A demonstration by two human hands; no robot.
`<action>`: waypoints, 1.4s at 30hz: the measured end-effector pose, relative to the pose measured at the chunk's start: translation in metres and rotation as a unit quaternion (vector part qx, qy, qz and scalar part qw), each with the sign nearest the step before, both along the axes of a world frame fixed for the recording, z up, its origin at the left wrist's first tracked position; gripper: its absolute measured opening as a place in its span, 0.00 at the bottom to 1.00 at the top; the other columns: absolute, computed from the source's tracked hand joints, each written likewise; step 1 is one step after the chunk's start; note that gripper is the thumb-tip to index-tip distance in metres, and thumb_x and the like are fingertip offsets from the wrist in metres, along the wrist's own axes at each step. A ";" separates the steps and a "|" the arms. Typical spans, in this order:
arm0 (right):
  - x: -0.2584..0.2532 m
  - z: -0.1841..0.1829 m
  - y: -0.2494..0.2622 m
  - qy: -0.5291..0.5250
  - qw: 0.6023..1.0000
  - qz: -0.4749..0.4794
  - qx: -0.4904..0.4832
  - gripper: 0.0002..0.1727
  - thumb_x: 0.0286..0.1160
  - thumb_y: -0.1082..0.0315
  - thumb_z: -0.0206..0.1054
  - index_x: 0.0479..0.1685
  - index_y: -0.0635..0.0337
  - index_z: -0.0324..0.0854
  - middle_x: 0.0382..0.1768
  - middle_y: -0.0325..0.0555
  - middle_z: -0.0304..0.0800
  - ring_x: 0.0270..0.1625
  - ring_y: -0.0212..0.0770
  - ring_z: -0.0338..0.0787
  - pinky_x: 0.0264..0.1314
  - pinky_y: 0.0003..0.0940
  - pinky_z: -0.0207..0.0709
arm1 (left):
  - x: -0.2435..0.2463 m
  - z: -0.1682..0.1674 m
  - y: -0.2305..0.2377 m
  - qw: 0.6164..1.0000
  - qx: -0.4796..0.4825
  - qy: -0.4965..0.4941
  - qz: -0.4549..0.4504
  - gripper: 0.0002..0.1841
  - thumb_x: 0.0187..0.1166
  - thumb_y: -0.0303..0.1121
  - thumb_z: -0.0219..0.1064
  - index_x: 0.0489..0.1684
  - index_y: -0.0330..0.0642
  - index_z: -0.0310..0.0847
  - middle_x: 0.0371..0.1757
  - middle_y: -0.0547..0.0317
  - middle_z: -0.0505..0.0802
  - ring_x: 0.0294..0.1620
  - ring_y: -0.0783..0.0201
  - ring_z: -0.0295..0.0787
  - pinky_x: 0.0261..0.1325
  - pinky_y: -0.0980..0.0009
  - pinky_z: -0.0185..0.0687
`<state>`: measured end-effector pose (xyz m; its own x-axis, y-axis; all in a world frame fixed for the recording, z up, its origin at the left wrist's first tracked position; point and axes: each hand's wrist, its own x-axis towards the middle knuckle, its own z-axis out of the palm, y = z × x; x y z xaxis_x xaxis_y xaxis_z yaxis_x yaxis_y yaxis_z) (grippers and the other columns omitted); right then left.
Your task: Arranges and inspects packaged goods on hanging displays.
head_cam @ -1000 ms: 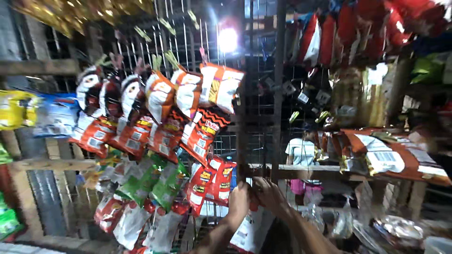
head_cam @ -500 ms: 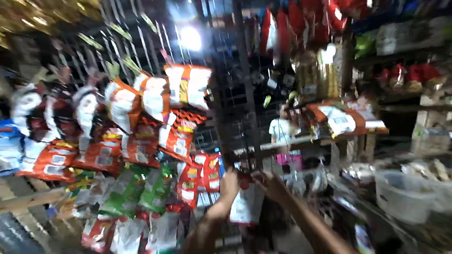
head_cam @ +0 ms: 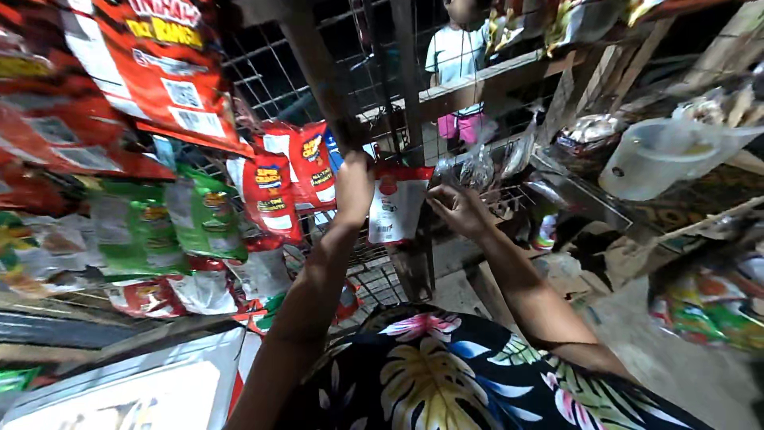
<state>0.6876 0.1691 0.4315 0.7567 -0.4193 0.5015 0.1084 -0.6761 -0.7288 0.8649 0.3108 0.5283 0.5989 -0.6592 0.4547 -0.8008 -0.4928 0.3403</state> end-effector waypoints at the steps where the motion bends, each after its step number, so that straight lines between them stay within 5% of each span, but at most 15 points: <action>1: 0.000 -0.005 0.000 -0.001 1.000 0.001 0.006 0.13 0.84 0.64 0.65 0.56 0.62 0.88 0.45 0.51 0.94 0.36 0.39 0.92 0.45 0.42 0.88 | 0.000 -0.001 -0.001 1.000 0.000 -0.004 0.003 0.12 0.82 0.27 0.65 0.57 0.31 0.87 0.63 0.36 0.89 0.64 0.39 0.88 0.69 0.41 0.80; 7: -0.013 -0.020 0.010 0.084 0.995 -0.033 0.043 0.13 0.85 0.62 0.65 0.57 0.59 0.88 0.48 0.49 0.95 0.43 0.42 0.94 0.52 0.49 0.88 | -0.021 -0.009 0.015 0.995 -0.011 -0.098 0.013 0.19 0.83 0.33 0.64 0.68 0.33 0.80 0.71 0.37 0.84 0.56 0.37 0.91 0.52 0.38 0.87; 10: -0.015 -0.047 0.018 0.147 0.982 0.003 0.121 0.17 0.87 0.60 0.62 0.62 0.61 0.85 0.50 0.49 0.92 0.40 0.40 0.92 0.49 0.43 0.87 | -0.031 -0.021 0.030 0.980 -0.092 -0.175 -0.021 0.19 0.80 0.38 0.69 0.64 0.38 0.84 0.63 0.41 0.89 0.48 0.42 0.93 0.42 0.44 0.88; 15: -0.029 -0.093 0.039 0.280 0.946 0.077 0.143 0.20 0.84 0.60 0.64 0.67 0.62 0.83 0.58 0.55 0.91 0.45 0.47 0.93 0.55 0.49 0.86 | -0.038 -0.028 0.047 0.979 -0.122 -0.141 -0.085 0.16 0.76 0.34 0.72 0.60 0.39 0.88 0.58 0.44 0.91 0.42 0.50 0.92 0.38 0.51 0.88; 19: -0.050 -0.120 0.049 0.462 0.871 0.129 0.108 0.27 0.84 0.58 0.68 0.78 0.60 0.76 0.74 0.60 0.82 0.78 0.57 0.80 0.84 0.59 0.66 | -0.040 -0.038 0.061 0.982 -0.099 -0.080 -0.142 0.17 0.78 0.35 0.71 0.61 0.38 0.87 0.60 0.44 0.91 0.39 0.55 0.94 0.40 0.54 0.91; 25: -0.084 -0.151 0.065 0.514 0.843 0.084 0.131 0.30 0.82 0.55 0.69 0.79 0.60 0.75 0.74 0.60 0.82 0.79 0.59 0.78 0.84 0.61 0.64 | -0.045 -0.064 0.073 0.981 -0.054 -0.052 -0.181 0.11 0.77 0.35 0.70 0.50 0.41 0.92 0.45 0.51 0.94 0.31 0.57 0.91 0.35 0.54 0.88; 31: -0.117 -0.163 0.109 0.483 0.857 0.057 0.169 0.28 0.82 0.60 0.70 0.78 0.64 0.76 0.74 0.61 0.82 0.78 0.59 0.80 0.84 0.60 0.66 | -0.062 -0.080 0.088 0.957 0.112 0.065 -0.261 0.15 0.82 0.41 0.66 0.56 0.41 0.90 0.50 0.52 0.95 0.44 0.57 0.93 0.51 0.56 0.88; 37: -0.155 -0.165 0.142 0.463 0.858 0.039 0.221 0.27 0.82 0.63 0.70 0.77 0.66 0.76 0.73 0.61 0.82 0.76 0.59 0.81 0.82 0.59 0.68 | -0.078 -0.114 0.109 0.814 0.449 0.204 -0.306 0.30 0.81 0.45 0.71 0.79 0.40 0.75 0.71 0.42 0.86 0.70 0.45 0.85 0.75 0.44 0.75; 42: -0.176 -0.177 0.134 0.476 0.858 0.048 0.188 0.28 0.84 0.59 0.68 0.78 0.64 0.75 0.74 0.60 0.83 0.78 0.59 0.80 0.84 0.60 0.65 | -0.066 -0.178 0.172 0.799 0.429 0.291 -0.304 0.27 0.83 0.41 0.69 0.75 0.34 0.77 0.68 0.38 0.88 0.69 0.45 0.86 0.77 0.48 0.76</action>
<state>0.5119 0.3033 0.2544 0.7880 -0.3285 -0.5207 -0.6154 -0.3949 -0.6821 0.7992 0.4826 0.3504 -0.0045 -0.8281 -0.5605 -0.8102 -0.3256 0.4875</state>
